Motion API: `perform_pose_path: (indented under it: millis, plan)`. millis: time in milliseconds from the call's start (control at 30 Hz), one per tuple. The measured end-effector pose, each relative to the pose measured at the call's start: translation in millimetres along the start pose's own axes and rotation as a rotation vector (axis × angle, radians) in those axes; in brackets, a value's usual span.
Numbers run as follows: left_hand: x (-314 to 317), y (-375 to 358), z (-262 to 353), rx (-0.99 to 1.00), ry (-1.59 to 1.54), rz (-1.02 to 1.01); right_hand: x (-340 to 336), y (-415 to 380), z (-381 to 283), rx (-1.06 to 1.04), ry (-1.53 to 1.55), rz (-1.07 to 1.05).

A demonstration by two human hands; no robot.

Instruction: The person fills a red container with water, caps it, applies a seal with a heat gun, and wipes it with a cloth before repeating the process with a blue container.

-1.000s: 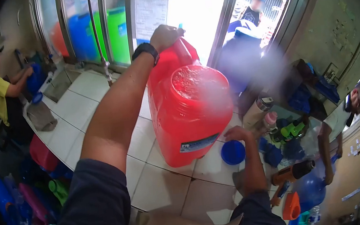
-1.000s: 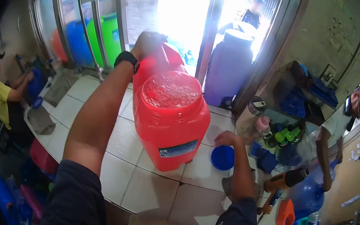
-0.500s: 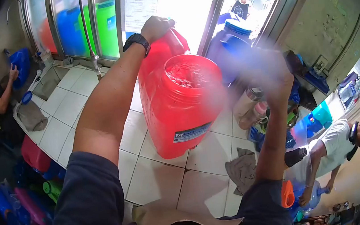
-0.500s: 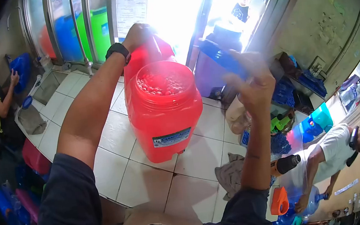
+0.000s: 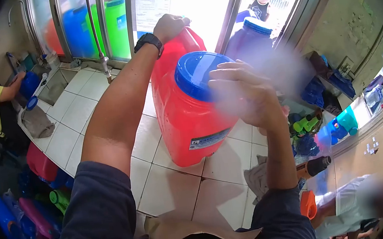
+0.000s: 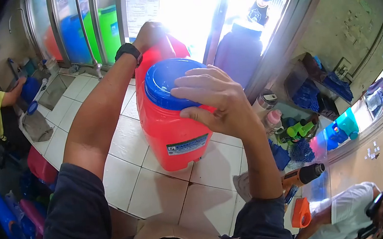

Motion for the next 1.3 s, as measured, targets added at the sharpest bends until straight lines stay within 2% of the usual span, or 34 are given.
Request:
perform_pose_path:
  millis: [67,167,233,367,400,433,467,500,533,567,600,633,667,733,800,900,967,1033,1133,1300]
  plan:
    - [2.2,-0.7,-1.1,0.037,0.023,-0.004,-1.0,-0.2,-1.2,-0.005,0.0,-0.014]
    - [5.2,-1.2,-4.0,-0.1,-0.078,-0.006,-5.0,4.9,-3.4,-0.061,0.018,-0.078]
    - [7.0,-2.7,-2.5,-0.08,-0.058,-0.026,-8.8,5.6,-4.4,-0.077,-0.014,-0.1]
    - [3.0,0.4,-8.2,0.027,0.036,-0.034,-18.6,31.2,-10.2,0.192,-0.04,-0.444]
    - [2.2,0.9,-10.5,0.081,0.085,-0.029,-13.4,33.5,-7.4,0.195,-0.04,-0.432]
    - [2.9,4.6,-12.0,0.141,0.128,-0.031,-13.9,34.1,-4.4,0.131,0.002,-0.165]
    - [3.2,9.0,-8.6,0.369,0.474,-0.16,-25.8,31.1,-0.4,0.072,0.018,0.104]
    - [0.8,12.6,-23.2,0.336,0.365,-0.116,-43.3,27.3,3.6,0.086,-0.143,0.204]
    - [7.4,15.0,-35.2,0.298,0.25,-0.083,-64.7,23.7,18.5,0.226,-0.239,0.156]
    - [6.0,3.3,-15.4,0.025,-0.046,-0.018,-91.8,15.5,38.4,0.377,-0.326,0.111]
    - [5.7,8.0,-23.3,0.08,-0.088,-0.039,-121.5,2.1,57.8,0.46,-0.375,0.123]
    - [3.1,4.6,-14.9,0.046,-0.053,-0.027,-151.3,-11.7,76.8,0.544,-0.424,0.131]
    - [2.0,4.0,-11.3,0.17,0.033,-0.032,-179.8,-23.9,87.6,0.61,-0.374,0.14]
    - [2.5,-0.3,-1.3,-0.054,-0.19,-0.012,-241.2,-63.4,131.8,0.693,-0.829,0.149]
    - [0.9,-2.4,3.7,-0.023,-0.19,-0.009,-296.5,-106.3,172.0,0.881,-1.149,0.024]
    - [2.5,-4.6,3.6,-0.089,-0.247,-0.006,-333.9,-167.9,206.8,0.819,-1.174,0.132]
    - [2.2,-5.7,2.6,-0.11,-0.28,-0.001,-339.8,-185.6,215.3,0.819,-1.254,0.007]
    - [1.3,-6.1,3.5,-0.118,-0.293,0.003,-337.2,-197.5,224.4,0.816,-1.292,-0.051]
    - [0.6,-8.9,7.2,-0.142,-0.316,0.013,-334.5,-206.1,225.8,0.775,-1.2,0.049]
    - [-1.5,-9.4,-2.4,-0.128,-0.263,-0.008,-339.0,-200.8,226.1,0.76,-1.181,0.096]
Point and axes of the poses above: each hand's wrist, its own y-axis towards the middle knuckle, its own x-axis out of the palm, z = x × y, the point moved 3 cm from there along y, towards the middle knuckle, and after that the axes turned 7 degrees about x, right-handed, at the moved point
